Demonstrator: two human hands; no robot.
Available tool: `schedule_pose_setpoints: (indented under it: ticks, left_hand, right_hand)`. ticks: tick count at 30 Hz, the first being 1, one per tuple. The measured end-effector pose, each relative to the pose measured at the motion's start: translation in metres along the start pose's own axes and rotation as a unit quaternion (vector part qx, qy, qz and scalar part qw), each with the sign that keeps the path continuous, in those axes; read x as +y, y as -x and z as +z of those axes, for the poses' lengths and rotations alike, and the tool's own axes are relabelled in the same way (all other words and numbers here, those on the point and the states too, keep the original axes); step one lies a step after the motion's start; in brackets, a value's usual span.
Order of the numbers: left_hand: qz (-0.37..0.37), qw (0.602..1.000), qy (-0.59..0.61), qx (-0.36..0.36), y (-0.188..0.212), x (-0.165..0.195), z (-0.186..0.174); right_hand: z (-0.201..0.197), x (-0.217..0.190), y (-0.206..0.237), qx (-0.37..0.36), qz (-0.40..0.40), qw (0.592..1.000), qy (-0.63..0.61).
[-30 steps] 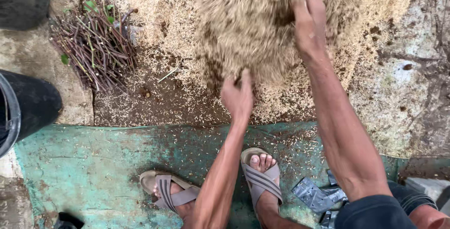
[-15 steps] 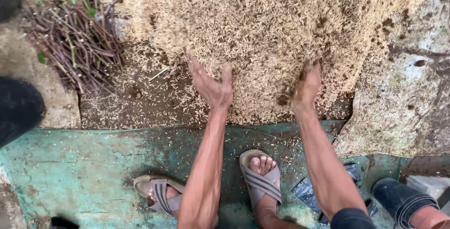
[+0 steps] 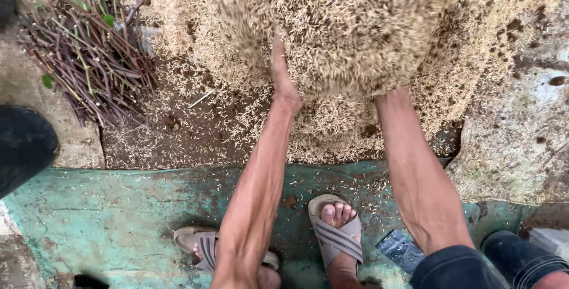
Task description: The person spreads a pile of light-colored wood shavings on a green tarp, then folds black plastic sheets into small cups and fills them with the shavings. The filled cups are placed into nearby terracotta pots.
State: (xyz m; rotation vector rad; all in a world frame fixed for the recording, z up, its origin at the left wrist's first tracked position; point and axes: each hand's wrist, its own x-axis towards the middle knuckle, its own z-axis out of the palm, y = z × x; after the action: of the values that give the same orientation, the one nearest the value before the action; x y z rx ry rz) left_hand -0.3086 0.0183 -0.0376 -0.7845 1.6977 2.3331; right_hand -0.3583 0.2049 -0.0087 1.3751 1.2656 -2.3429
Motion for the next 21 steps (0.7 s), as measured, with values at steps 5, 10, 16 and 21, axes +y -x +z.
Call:
schedule_pose_setpoints:
  ticks: [5,10,16,21]
  left_hand:
    - [-0.141,0.985,0.092,0.038,0.017,0.001,0.012]
    - [-0.225,0.974,0.009,-0.039,0.023,0.004,0.038]
    - [-0.106,0.964,-0.231,0.073,0.065,0.038,0.013]
    - [0.219,0.903,-0.305,0.21,0.101,0.036,-0.024]
  right_hand:
    - [-0.014,-0.046,0.024,-0.028,-0.107,0.99,0.084]
    - [-0.022,-0.108,0.061,-0.057,-0.26,0.933,0.241]
    - [-0.029,-0.133,0.1,-0.061,-0.473,0.748,0.461]
    - [-0.094,-0.084,0.103,-0.011,-0.419,0.835,0.356]
